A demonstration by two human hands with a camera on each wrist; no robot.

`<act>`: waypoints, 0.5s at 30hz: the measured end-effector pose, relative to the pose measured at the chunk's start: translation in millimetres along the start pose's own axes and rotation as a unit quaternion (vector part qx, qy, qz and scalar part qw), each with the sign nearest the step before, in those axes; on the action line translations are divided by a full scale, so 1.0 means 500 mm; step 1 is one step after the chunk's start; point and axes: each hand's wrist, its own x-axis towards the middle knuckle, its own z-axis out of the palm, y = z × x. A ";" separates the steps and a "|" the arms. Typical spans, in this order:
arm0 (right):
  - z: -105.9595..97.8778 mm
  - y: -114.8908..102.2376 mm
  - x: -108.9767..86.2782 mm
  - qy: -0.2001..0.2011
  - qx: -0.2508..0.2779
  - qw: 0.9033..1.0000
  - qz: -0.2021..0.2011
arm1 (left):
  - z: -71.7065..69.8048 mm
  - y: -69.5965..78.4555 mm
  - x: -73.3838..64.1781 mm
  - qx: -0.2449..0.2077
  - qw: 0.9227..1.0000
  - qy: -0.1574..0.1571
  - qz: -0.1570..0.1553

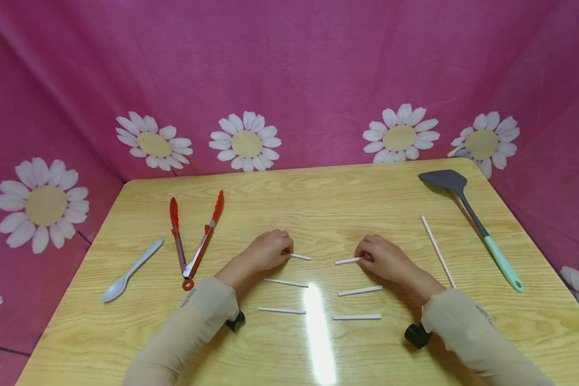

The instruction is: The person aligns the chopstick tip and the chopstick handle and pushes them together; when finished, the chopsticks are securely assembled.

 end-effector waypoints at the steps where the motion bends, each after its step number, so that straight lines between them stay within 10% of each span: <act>1: -0.001 0.000 0.000 0.000 0.001 1.000 0.002 | 0.000 0.001 0.000 0.001 1.000 0.000 0.000; 15: -0.038 -0.018 0.010 0.002 0.092 0.993 0.075 | -0.031 0.018 0.005 -0.071 0.995 -0.002 -0.074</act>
